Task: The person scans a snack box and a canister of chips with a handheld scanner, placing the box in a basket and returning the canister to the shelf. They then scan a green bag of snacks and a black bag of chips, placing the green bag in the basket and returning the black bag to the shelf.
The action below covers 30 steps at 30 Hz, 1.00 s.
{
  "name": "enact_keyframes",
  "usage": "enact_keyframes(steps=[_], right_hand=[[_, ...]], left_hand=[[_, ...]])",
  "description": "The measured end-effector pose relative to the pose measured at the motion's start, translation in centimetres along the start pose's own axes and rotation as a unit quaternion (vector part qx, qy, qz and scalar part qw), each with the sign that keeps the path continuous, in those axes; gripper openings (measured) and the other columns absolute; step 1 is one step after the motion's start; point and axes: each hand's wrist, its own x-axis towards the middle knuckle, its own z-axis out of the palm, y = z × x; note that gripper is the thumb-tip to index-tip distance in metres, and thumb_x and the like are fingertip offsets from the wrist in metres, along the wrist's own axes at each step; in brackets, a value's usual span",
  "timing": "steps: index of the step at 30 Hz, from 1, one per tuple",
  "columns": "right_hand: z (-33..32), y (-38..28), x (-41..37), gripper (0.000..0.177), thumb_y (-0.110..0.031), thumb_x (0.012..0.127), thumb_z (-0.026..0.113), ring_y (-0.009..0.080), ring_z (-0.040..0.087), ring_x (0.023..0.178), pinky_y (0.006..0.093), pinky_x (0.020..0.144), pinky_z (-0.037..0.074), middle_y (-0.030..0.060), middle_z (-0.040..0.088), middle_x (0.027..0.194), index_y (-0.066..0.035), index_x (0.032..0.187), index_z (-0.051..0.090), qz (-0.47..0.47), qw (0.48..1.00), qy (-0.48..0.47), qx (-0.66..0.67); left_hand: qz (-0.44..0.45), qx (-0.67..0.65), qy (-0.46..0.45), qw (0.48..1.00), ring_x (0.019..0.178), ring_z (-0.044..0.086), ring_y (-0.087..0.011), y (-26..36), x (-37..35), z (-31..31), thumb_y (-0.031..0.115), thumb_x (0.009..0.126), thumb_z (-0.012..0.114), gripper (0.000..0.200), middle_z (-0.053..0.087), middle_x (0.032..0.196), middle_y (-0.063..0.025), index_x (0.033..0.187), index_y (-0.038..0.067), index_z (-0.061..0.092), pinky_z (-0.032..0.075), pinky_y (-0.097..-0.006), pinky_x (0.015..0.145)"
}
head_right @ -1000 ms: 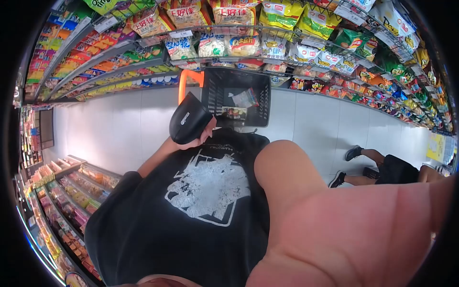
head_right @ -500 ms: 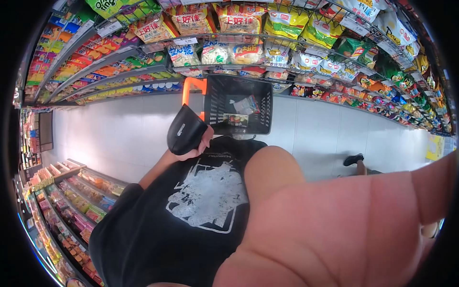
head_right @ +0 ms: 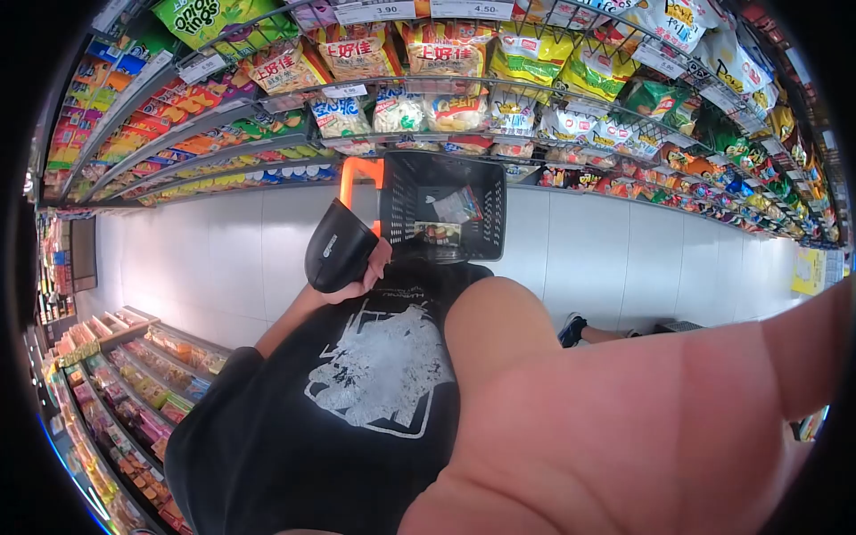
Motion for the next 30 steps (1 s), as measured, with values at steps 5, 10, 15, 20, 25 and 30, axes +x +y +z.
enact_keyframes(steps=[5, 10, 15, 20, 25, 30], right_hand=[[-0.4, 0.0, 0.1, 0.027, -0.009, 0.093, 0.062, 0.0188, 0.064, 0.100, 0.0390, 0.092, 0.049, 0.0077, 0.069, 0.107, -0.009, 0.120, 0.063, 0.004, 1.000, 0.003, -0.003], [-0.7, 0.0, 0.3, 0.027, -0.008, 0.093, 0.062, 0.0194, 0.064, 0.100, 0.0392, 0.092, 0.050, 0.0086, 0.070, 0.107, -0.008, 0.120, 0.062, -0.006, 1.000, 0.006, -0.014], [-0.8, -0.1, 0.4, 0.028, -0.007, 0.093, 0.062, 0.0200, 0.065, 0.100, 0.0394, 0.092, 0.050, 0.0095, 0.070, 0.107, -0.007, 0.121, 0.062, -0.010, 1.000, 0.013, -0.022], [-1.1, -0.4, 0.3, 0.028, -0.006, 0.092, 0.063, 0.0206, 0.065, 0.100, 0.0396, 0.092, 0.050, 0.0104, 0.070, 0.107, -0.006, 0.121, 0.061, 0.003, 1.000, 0.010, -0.025], [-1.0, -0.5, 0.5, 0.029, -0.005, 0.092, 0.063, 0.0212, 0.065, 0.099, 0.0398, 0.092, 0.050, 0.0113, 0.070, 0.106, -0.005, 0.121, 0.061, -0.008, 0.999, 0.012, -0.034], [-1.1, -0.7, 0.7, 0.030, -0.004, 0.092, 0.063, 0.0218, 0.066, 0.099, 0.0400, 0.091, 0.051, 0.0122, 0.070, 0.106, -0.004, 0.121, 0.060, -0.014, 0.999, 0.013, -0.033]], left_hand=[[-0.067, -0.028, -0.012, 0.997, 0.078, 0.057, -0.0158, 1.1, 0.8, -0.1, 0.009, 0.078, 0.063, 0.005, 0.057, 0.075, 0.0016, 0.081, 0.009, 0.059, 0.046, -0.0354, 0.081], [-0.020, -0.003, -0.027, 0.999, 0.078, 0.057, -0.0165, -0.3, 1.2, -0.7, 0.010, 0.080, 0.062, 0.006, 0.055, 0.073, 0.0019, 0.086, 0.008, 0.060, 0.046, -0.0332, 0.079], [-0.008, 0.081, -0.033, 0.996, 0.080, 0.057, -0.0191, 0.1, 1.7, -0.6, 0.008, 0.083, 0.062, 0.004, 0.056, 0.082, -0.0019, 0.086, 0.007, 0.058, 0.046, -0.0342, 0.080], [-0.022, -0.001, -0.064, 0.998, 0.082, 0.056, -0.0191, -0.7, 1.3, -0.5, 0.005, 0.082, 0.060, 0.005, 0.057, 0.083, -0.0025, 0.086, 0.007, 0.059, 0.046, -0.0335, 0.080], [-0.002, 0.023, -0.051, 0.998, 0.081, 0.057, -0.0184, 0.1, 2.4, 0.1, 0.005, 0.078, 0.060, 0.008, 0.058, 0.079, -0.0002, 0.086, 0.008, 0.058, 0.045, -0.0345, 0.082], [-0.018, -0.006, -0.055, 0.998, 0.077, 0.055, -0.0184, 0.2, 2.8, 0.0, 0.003, 0.076, 0.060, 0.010, 0.057, 0.076, 0.0001, 0.085, 0.008, 0.058, 0.045, -0.0341, 0.081]])
